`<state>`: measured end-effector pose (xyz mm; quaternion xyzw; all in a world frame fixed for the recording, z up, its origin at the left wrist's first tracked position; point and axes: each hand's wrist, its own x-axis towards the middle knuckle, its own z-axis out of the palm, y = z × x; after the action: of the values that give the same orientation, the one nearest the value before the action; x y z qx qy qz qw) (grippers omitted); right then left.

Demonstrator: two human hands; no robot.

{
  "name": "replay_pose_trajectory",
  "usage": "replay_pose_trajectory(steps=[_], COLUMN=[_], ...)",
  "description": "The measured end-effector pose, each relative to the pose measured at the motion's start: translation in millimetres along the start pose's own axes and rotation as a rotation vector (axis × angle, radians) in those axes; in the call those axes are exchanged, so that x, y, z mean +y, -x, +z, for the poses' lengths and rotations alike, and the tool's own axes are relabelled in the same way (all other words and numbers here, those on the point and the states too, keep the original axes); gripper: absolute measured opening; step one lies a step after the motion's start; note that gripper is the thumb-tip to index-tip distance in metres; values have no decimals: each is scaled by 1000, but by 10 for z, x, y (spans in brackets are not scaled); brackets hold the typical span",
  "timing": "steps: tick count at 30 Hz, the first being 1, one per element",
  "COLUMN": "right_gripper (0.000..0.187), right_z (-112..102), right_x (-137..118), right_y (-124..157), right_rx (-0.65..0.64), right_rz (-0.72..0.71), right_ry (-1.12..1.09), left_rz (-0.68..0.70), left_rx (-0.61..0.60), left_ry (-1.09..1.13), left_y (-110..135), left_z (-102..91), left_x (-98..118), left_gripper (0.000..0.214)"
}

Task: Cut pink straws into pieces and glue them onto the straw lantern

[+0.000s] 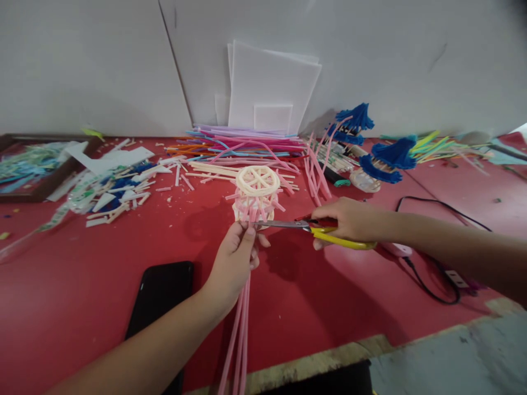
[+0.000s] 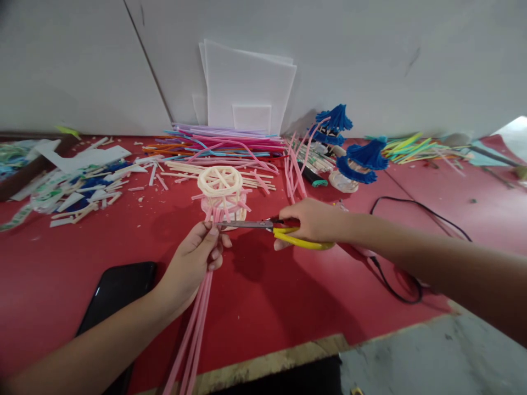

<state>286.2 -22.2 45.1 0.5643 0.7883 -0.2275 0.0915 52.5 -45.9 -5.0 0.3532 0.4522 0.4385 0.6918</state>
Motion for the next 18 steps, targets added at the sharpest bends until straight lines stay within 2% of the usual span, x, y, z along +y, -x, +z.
replay_pose_trajectory(steps=[4,11,18], right_gripper=[47,34,26], right_z=[-13,-20,-71], right_x=[0,59,148], right_y=[-19,-34,-53], right_rx=[-9,65,-31], right_rz=[-16,-55,-29], right_ry=[20,44,-53], left_rz=[-6,19,31], left_rx=[7,4,-2], left_ry=[-8,-33,-42], left_y=[19,16,9], left_z=[6,8,-16], left_x=[2,13,-13], left_gripper=[13,13,15])
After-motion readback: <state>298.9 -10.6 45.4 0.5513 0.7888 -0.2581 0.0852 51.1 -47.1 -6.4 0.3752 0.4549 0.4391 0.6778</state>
